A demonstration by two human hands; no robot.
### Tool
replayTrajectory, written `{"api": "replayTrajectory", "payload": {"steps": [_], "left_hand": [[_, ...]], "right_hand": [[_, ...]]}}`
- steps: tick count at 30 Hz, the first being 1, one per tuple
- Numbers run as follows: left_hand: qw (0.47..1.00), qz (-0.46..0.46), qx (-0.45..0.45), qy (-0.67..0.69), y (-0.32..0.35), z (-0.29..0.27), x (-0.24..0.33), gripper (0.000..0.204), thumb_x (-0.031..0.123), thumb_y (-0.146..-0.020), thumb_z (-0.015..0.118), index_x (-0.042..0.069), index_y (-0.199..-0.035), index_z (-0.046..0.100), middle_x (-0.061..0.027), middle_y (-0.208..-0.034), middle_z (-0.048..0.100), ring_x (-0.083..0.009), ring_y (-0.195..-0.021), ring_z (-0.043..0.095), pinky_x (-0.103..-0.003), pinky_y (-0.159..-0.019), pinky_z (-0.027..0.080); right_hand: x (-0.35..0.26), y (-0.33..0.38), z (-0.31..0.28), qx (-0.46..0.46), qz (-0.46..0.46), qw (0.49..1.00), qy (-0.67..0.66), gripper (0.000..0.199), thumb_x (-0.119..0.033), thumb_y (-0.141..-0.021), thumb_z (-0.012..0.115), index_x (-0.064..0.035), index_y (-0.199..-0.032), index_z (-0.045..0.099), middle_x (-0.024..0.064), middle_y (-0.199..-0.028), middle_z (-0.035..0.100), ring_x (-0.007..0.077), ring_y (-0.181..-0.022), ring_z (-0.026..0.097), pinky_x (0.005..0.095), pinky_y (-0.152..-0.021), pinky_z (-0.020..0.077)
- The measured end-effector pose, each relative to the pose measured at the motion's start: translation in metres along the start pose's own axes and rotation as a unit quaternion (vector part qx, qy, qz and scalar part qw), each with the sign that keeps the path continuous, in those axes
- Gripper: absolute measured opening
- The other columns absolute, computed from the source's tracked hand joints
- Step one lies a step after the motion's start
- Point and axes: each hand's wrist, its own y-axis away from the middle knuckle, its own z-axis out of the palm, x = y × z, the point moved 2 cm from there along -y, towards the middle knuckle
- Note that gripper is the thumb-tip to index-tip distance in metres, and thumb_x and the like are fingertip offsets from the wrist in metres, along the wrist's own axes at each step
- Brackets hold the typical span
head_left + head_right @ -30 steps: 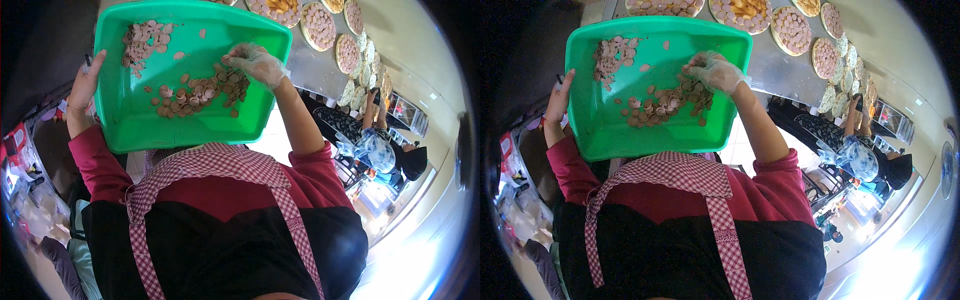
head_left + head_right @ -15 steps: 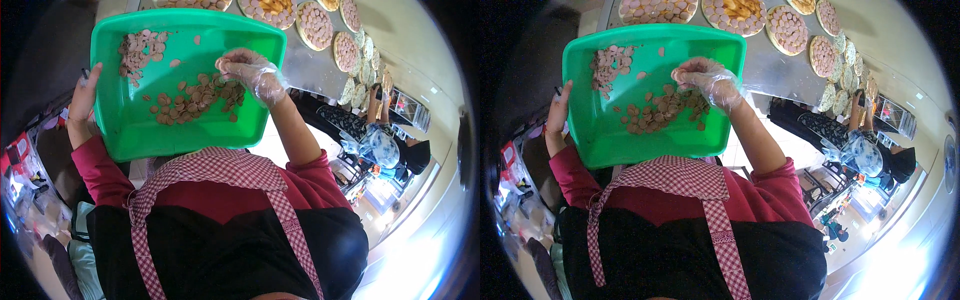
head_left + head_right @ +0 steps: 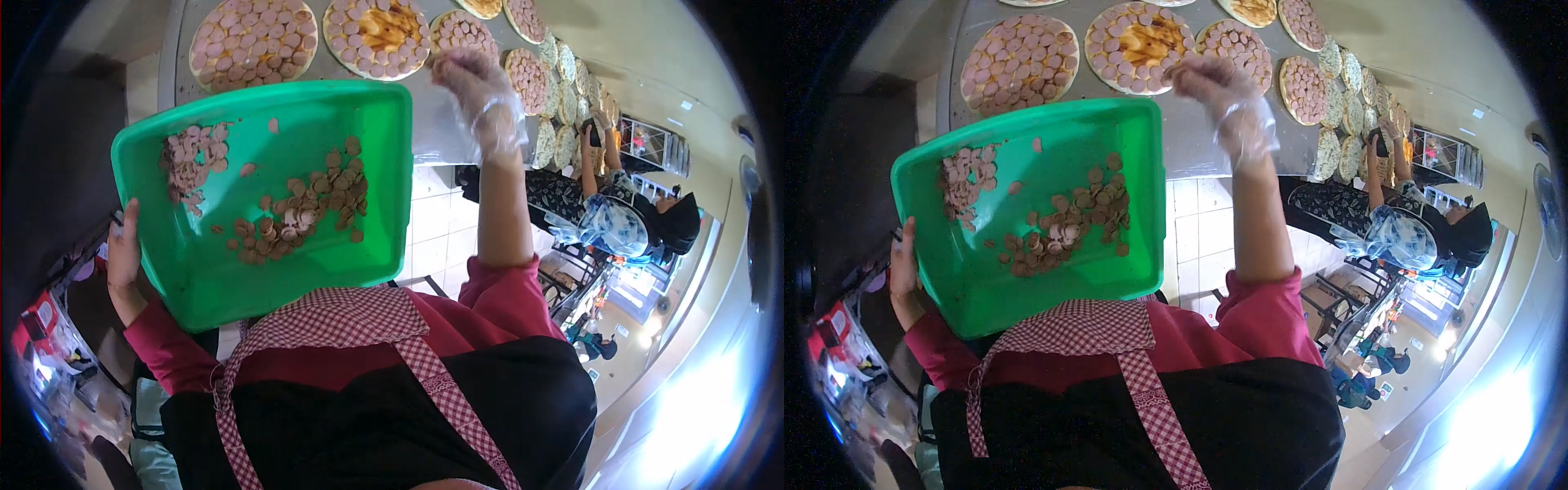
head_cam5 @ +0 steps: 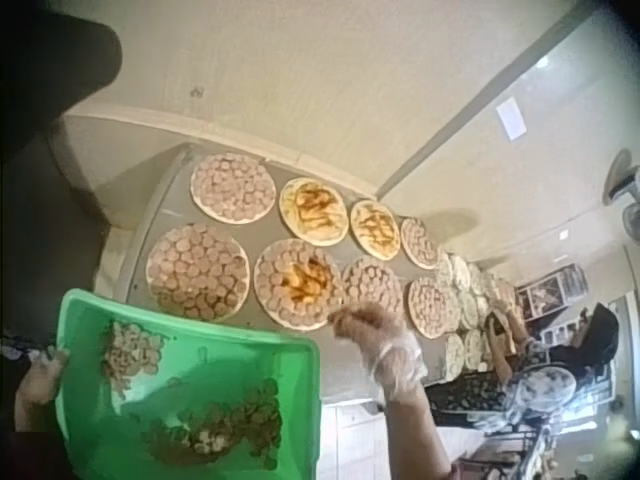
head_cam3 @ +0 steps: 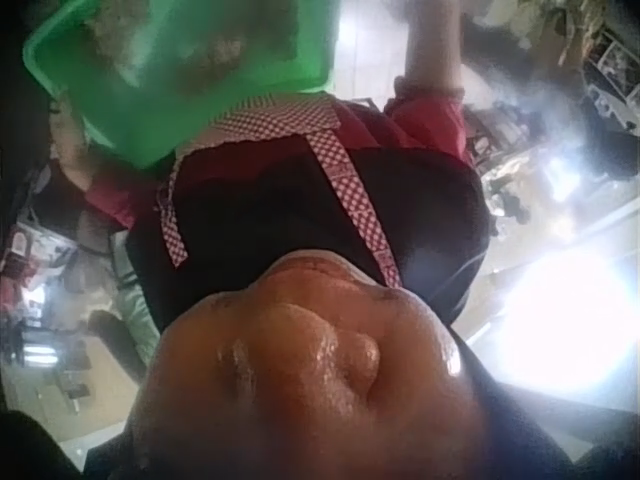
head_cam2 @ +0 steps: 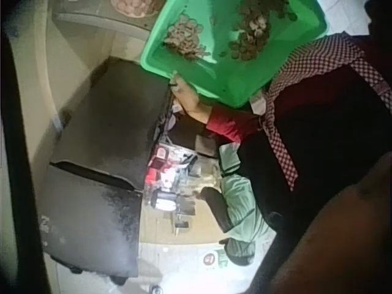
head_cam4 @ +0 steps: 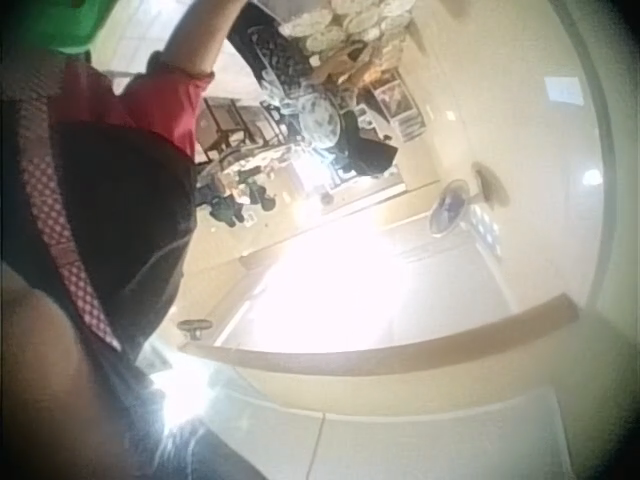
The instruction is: Assembling mini pizzas by topping dough with sliced sausage and French fries.
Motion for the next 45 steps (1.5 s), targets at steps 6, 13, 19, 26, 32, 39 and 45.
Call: {"api": "replayTrajectory", "payload": {"steps": [6,13,19,26,32,39,45], "left_hand": [[0.999,-0.033,0.008,0.01,0.008,-0.006,-0.002,0.048,0.038,-0.09,0.047,-0.005,-0.111,0.051,-0.0072,-0.107,0.055,-0.0162,-0.098,0.05,-0.028,-0.088,0.036],[0.999,-0.039,-0.024,0.006,0.004,-0.016,-0.012,0.047,0.036,-0.091,0.047,-0.004,-0.114,0.05,-0.0056,-0.109,0.053,-0.0155,-0.1,0.048,-0.027,-0.09,0.035],[0.998,-0.052,-0.019,0.031,0.003,-0.012,-0.011,0.048,0.036,-0.091,0.047,-0.003,-0.118,0.047,-0.0054,-0.114,0.051,-0.0154,-0.103,0.047,-0.028,-0.091,0.034],[0.999,-0.049,-0.001,0.018,0.007,-0.008,-0.005,0.048,0.036,-0.091,0.047,-0.003,-0.119,0.047,-0.0055,-0.114,0.051,-0.0155,-0.104,0.046,-0.028,-0.092,0.034],[0.998,-0.055,-0.007,0.027,0.01,-0.013,-0.004,0.048,0.036,-0.091,0.047,-0.003,-0.118,0.047,-0.0053,-0.114,0.051,-0.0152,-0.104,0.046,-0.027,-0.091,0.034],[0.998,-0.06,0.001,0.016,0.011,-0.014,-0.007,0.048,0.038,-0.09,0.048,-0.003,-0.116,0.049,-0.0043,-0.111,0.052,-0.0146,-0.102,0.047,-0.028,-0.09,0.034],[0.998,-0.057,0.003,0.014,0.013,-0.012,-0.002,0.047,0.038,-0.091,0.047,-0.003,-0.115,0.05,-0.0042,-0.11,0.053,-0.0144,-0.102,0.047,-0.028,-0.09,0.035]], "right_hand": [[0.027,-0.094,-0.02,0.016,0.03,0.966,0.258,0.026,-0.018,-0.078,0.063,-0.0004,-0.097,0.065,0.0077,-0.088,0.066,0.0133,-0.082,0.06,0.0236,-0.077,0.0466],[0.124,-0.204,-0.05,-0.094,-0.014,0.917,0.386,0.028,-0.029,-0.072,0.066,-0.0121,-0.093,0.068,0.0089,-0.088,0.066,0.0215,-0.085,0.061,0.029,-0.082,0.0452],[0.13,-0.205,-0.05,-0.058,-0.112,0.856,0.501,0.024,-0.026,-0.068,0.067,-0.0118,-0.088,0.069,0.0086,-0.094,0.063,0.0253,-0.091,0.058,0.0317,-0.082,0.0448],[0.053,-0.168,-0.039,-0.019,0.051,0.916,0.398,0.025,-0.024,-0.068,0.07,-0.0068,-0.086,0.068,0.0113,-0.082,0.065,0.0249,-0.079,0.061,0.0307,-0.074,0.0463],[0.118,-0.206,-0.052,0.041,-0.159,0.914,0.371,0.021,-0.022,-0.07,0.069,-0.005,-0.082,0.067,0.0117,-0.078,0.064,0.0253,-0.076,0.06,0.0321,-0.07,0.0465],[0.125,-0.188,-0.038,0.0,-0.284,0.863,0.418,0.016,-0.022,-0.071,0.067,-0.0097,-0.082,0.067,0.0113,-0.085,0.063,0.0256,-0.077,0.06,0.0327,-0.07,0.0476],[0.102,-0.172,-0.031,0.0,-0.145,0.891,0.43,0.021,-0.029,-0.077,0.057,-0.014,-0.087,0.067,0.0082,-0.091,0.062,0.024,-0.085,0.059,0.0319,-0.076,0.0465]]}}
